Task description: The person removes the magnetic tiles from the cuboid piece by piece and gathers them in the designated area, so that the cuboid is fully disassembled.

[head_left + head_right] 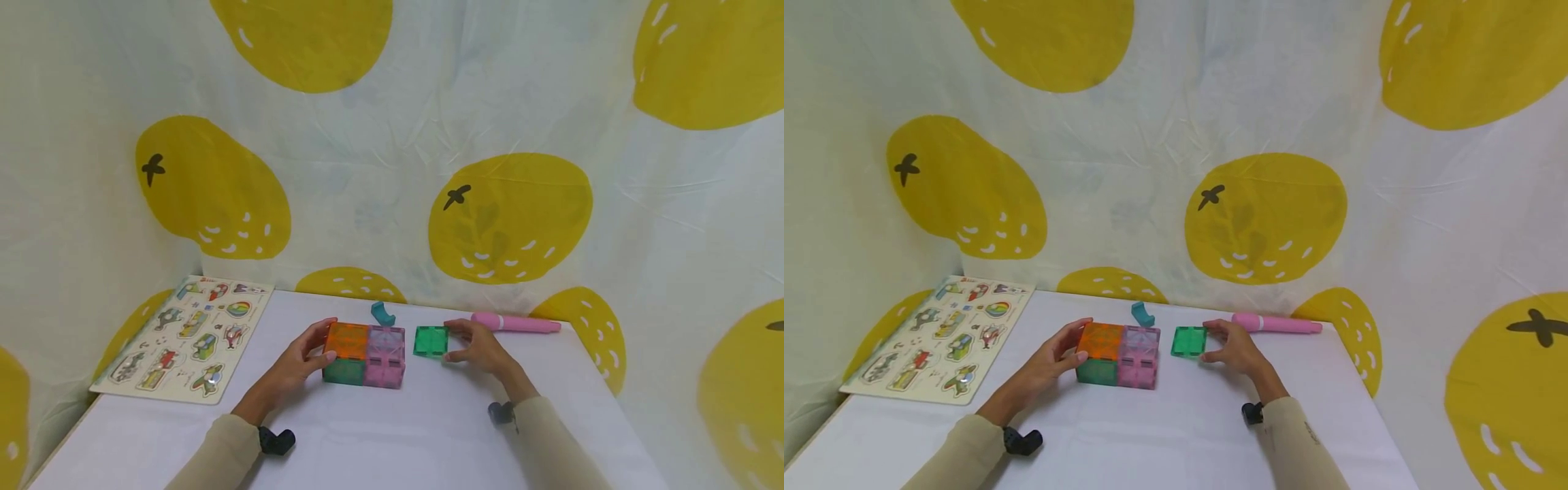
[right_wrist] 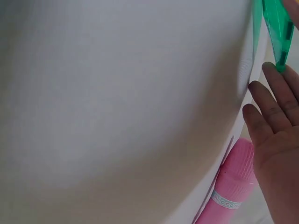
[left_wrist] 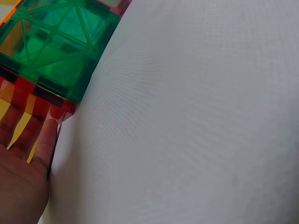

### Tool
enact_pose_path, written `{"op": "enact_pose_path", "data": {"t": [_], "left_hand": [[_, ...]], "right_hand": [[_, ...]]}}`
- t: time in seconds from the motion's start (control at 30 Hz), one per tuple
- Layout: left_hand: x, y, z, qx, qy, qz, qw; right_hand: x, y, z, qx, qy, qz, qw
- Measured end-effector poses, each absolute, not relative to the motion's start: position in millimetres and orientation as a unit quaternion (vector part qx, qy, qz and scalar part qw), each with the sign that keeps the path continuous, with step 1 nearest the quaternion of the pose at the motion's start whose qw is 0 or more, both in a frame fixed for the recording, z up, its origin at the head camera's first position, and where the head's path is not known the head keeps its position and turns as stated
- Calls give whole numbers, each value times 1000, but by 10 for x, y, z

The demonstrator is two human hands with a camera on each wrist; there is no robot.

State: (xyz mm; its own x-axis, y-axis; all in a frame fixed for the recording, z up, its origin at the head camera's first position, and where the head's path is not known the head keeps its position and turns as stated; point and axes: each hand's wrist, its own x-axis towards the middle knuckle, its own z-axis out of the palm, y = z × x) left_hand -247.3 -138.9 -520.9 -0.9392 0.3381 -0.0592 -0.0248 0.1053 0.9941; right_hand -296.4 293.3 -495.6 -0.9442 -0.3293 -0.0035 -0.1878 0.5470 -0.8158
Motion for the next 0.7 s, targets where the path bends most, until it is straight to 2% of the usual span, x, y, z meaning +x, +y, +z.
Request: {"op": "enact_pose_path", "data": {"t": [0.33, 0.47, 0.6, 0.7], "left_hand": [[-2469, -1372, -5212, 106, 733, 658, 136], [-2468, -1371, -5206, 105, 735, 656, 134], [-2469, -1377, -5199, 105, 739, 652, 135], [-2464, -1385, -5191, 103, 739, 652, 136]], "right_hand": [[-2985, 2924, -4965, -109, 923, -362, 67], [-2939, 2871, -4940, -96, 930, -351, 45], [-2808, 2713, -4872, -90, 915, -394, 14], [-2668, 2524, -4811, -86, 885, -456, 22]]}}
